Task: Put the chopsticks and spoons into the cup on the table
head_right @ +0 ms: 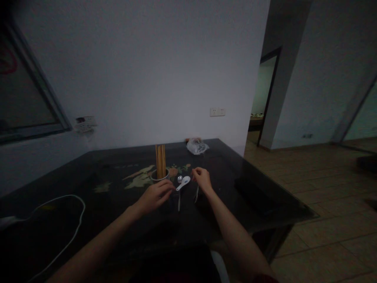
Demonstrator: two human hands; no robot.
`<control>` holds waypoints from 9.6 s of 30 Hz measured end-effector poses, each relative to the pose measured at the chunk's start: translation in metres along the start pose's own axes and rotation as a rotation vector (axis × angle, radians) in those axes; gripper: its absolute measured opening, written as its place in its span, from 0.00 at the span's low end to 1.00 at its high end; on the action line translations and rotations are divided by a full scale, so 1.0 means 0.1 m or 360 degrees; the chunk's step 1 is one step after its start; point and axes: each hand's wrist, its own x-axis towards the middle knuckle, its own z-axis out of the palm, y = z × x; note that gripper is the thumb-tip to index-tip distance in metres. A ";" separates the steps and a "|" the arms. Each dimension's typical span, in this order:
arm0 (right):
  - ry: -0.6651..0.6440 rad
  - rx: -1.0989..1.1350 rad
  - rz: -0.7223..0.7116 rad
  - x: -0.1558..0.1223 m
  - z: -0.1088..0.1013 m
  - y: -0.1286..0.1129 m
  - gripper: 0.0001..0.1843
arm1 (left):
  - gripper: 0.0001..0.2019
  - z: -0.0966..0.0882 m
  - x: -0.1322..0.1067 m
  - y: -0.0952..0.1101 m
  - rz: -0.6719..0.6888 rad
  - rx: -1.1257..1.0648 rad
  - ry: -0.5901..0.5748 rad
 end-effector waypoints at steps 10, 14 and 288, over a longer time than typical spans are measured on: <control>0.0032 -0.0072 0.0036 0.09 -0.11 0.10 0.15 | 0.09 0.58 0.80 0.00 -0.0637 0.0330 0.0015; 0.0003 -0.0096 0.0026 0.09 -0.11 0.12 0.15 | 0.12 0.65 0.74 -0.03 -0.0710 0.0451 -0.0046; -0.0485 -0.1681 0.0846 0.31 -0.20 -0.02 0.20 | 0.23 0.43 -0.09 -0.92 -0.0902 -0.1465 0.1134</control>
